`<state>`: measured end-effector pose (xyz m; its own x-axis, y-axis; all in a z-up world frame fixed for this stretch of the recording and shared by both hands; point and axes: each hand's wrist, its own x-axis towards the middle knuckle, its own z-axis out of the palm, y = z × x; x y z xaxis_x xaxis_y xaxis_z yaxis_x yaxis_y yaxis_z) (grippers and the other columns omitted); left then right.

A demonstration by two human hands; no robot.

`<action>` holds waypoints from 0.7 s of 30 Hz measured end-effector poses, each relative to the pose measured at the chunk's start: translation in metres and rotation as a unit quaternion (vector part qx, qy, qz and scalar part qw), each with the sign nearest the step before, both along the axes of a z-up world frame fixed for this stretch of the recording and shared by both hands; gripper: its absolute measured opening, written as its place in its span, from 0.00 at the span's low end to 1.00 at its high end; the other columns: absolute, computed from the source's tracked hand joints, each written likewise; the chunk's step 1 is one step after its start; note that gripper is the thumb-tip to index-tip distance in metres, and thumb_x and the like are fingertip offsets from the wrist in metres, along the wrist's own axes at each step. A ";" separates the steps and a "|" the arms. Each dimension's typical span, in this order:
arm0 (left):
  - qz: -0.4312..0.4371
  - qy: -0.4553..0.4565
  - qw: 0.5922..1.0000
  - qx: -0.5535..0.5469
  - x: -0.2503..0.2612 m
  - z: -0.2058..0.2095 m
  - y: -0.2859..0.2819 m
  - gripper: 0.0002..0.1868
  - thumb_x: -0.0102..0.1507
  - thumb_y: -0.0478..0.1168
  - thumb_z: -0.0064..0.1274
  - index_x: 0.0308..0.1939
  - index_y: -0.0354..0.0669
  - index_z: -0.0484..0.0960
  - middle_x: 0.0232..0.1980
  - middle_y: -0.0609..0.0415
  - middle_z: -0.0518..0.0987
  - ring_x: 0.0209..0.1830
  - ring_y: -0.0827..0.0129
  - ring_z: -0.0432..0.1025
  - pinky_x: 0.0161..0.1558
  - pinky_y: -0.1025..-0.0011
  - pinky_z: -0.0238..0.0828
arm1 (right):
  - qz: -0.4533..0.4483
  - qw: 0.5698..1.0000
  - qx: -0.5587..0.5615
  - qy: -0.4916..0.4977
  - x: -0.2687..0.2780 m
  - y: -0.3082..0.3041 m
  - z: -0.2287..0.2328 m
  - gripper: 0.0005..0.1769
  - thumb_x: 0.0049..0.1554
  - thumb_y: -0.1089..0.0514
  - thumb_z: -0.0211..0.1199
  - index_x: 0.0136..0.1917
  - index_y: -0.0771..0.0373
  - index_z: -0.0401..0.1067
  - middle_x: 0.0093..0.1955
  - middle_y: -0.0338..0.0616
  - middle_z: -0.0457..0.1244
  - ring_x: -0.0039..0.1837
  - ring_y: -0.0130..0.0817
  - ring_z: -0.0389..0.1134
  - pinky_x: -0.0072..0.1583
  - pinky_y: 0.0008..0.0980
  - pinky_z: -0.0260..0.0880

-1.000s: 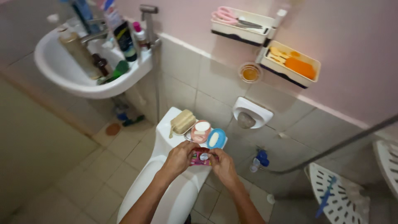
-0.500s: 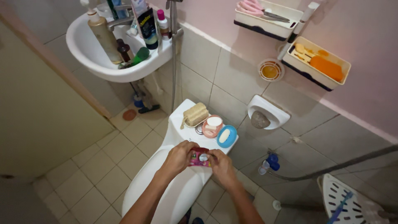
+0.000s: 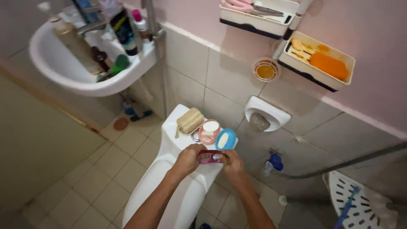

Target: The person removes several items from a corner bathroom shelf, places them on the toilet tank, then uses a toothbrush and water from a green bucket to scrub the shelf surfaces. The person scrubs each tier of the shelf repeatedly with the wet toothbrush.

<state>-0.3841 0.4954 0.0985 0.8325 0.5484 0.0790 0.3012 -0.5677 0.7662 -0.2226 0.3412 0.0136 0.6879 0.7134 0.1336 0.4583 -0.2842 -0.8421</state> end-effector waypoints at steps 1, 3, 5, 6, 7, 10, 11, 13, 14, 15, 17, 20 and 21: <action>-0.004 0.000 1.000 -0.005 0.009 -0.009 0.004 0.11 0.59 0.32 0.58 0.45 0.43 0.82 0.44 0.45 0.82 0.48 0.49 0.76 0.51 0.57 0.72 | 0.004 0.997 0.033 0.068 0.005 0.003 -0.008 0.13 0.58 0.64 0.63 0.58 0.62 0.73 0.54 0.51 0.68 0.52 0.45 0.74 0.55 0.34 0.74; -0.010 -0.004 1.000 -0.015 0.031 -0.028 0.015 0.10 0.60 0.31 0.56 0.45 0.43 0.82 0.45 0.44 0.82 0.48 0.48 0.76 0.50 0.56 0.72 | 0.015 0.975 0.101 0.199 0.018 0.009 -0.020 0.19 0.59 0.66 0.58 0.64 0.61 0.69 0.59 0.50 0.68 0.56 0.46 0.74 0.59 0.33 0.76; -0.002 -0.005 1.000 -0.030 0.052 -0.047 0.027 0.12 0.59 0.30 0.54 0.46 0.43 0.83 0.46 0.42 0.83 0.47 0.46 0.77 0.50 0.54 0.73 | -0.033 0.991 0.062 0.112 0.027 0.008 -0.030 0.25 0.57 0.66 0.60 0.68 0.60 0.67 0.62 0.51 0.66 0.59 0.48 0.72 0.60 0.37 0.72; 0.001 -0.003 0.999 -0.036 0.060 -0.056 0.034 0.13 0.59 0.29 0.53 0.46 0.43 0.83 0.47 0.41 0.83 0.47 0.45 0.77 0.49 0.54 0.73 | -0.058 0.995 0.043 0.070 0.028 0.007 -0.034 0.28 0.56 0.66 0.61 0.70 0.59 0.66 0.63 0.52 0.65 0.61 0.49 0.70 0.61 0.39 0.71; 0.001 -0.004 0.999 -0.040 0.069 -0.065 0.040 0.14 0.58 0.29 0.52 0.47 0.44 0.83 0.45 0.41 0.83 0.46 0.46 0.78 0.49 0.54 0.74 | -0.081 0.995 0.023 0.044 0.030 0.006 -0.038 0.30 0.55 0.66 0.63 0.71 0.60 0.64 0.65 0.53 0.63 0.64 0.51 0.67 0.63 0.41 0.68; 0.012 0.008 0.999 -0.049 0.094 -0.087 0.056 0.15 0.59 0.31 0.52 0.48 0.47 0.84 0.41 0.40 0.84 0.43 0.47 0.80 0.47 0.55 0.76 | -0.124 0.992 -0.017 -0.023 0.033 0.007 -0.052 0.35 0.53 0.66 0.64 0.73 0.61 0.62 0.70 0.56 0.59 0.71 0.54 0.60 0.69 0.45 0.61; 0.027 0.026 0.998 -0.049 0.102 -0.093 0.060 0.16 0.59 0.32 0.53 0.49 0.49 0.84 0.40 0.40 0.84 0.42 0.47 0.80 0.47 0.55 0.76 | -0.116 0.992 -0.019 -0.037 0.031 0.011 -0.057 0.34 0.53 0.67 0.63 0.73 0.60 0.63 0.69 0.55 0.60 0.72 0.54 0.60 0.71 0.45 0.61; 0.037 0.046 0.998 -0.039 0.115 -0.102 0.066 0.16 0.60 0.33 0.54 0.50 0.51 0.85 0.39 0.41 0.84 0.41 0.47 0.80 0.46 0.54 0.75 | -0.097 0.993 -0.045 -0.048 0.029 0.015 -0.066 0.33 0.53 0.67 0.63 0.72 0.58 0.65 0.71 0.53 0.60 0.74 0.53 0.60 0.74 0.44 0.60; 0.033 0.050 0.998 -0.028 0.119 -0.105 0.069 0.16 0.60 0.33 0.53 0.50 0.51 0.85 0.38 0.42 0.85 0.41 0.48 0.80 0.46 0.55 0.76 | -0.085 0.993 -0.068 -0.042 0.024 0.017 -0.069 0.33 0.53 0.66 0.64 0.72 0.58 0.65 0.73 0.53 0.59 0.75 0.53 0.59 0.74 0.43 0.59; 0.030 0.054 0.998 -0.017 0.123 -0.107 0.071 0.16 0.60 0.33 0.53 0.49 0.51 0.85 0.38 0.43 0.85 0.40 0.48 0.80 0.46 0.55 0.76 | -0.072 0.993 -0.091 -0.037 0.020 0.020 -0.071 0.33 0.52 0.66 0.65 0.71 0.58 0.65 0.75 0.52 0.57 0.75 0.53 0.58 0.74 0.43 0.58; 0.034 0.066 0.997 0.009 0.130 -0.112 0.072 0.15 0.59 0.34 0.53 0.49 0.51 0.85 0.39 0.42 0.85 0.40 0.48 0.80 0.45 0.53 0.76 | -0.045 0.994 -0.095 -0.008 0.013 0.028 -0.073 0.35 0.52 0.66 0.65 0.73 0.59 0.63 0.77 0.55 0.53 0.77 0.55 0.54 0.75 0.43 0.55; 0.034 0.070 0.996 0.035 0.134 -0.120 0.072 0.16 0.59 0.35 0.53 0.50 0.51 0.85 0.38 0.40 0.84 0.39 0.47 0.80 0.45 0.52 0.76 | -0.025 0.994 -0.106 0.009 0.007 0.036 -0.073 0.37 0.52 0.66 0.66 0.74 0.59 0.62 0.79 0.55 0.51 0.78 0.55 0.51 0.75 0.43 0.53; 0.033 0.069 0.996 0.041 0.134 -0.123 0.072 0.16 0.59 0.35 0.53 0.50 0.51 0.85 0.38 0.40 0.84 0.39 0.46 0.80 0.46 0.52 0.76 | -0.022 0.994 -0.110 0.011 0.005 0.039 -0.072 0.38 0.52 0.66 0.67 0.74 0.59 0.61 0.79 0.55 0.50 0.78 0.55 0.51 0.75 0.42 0.53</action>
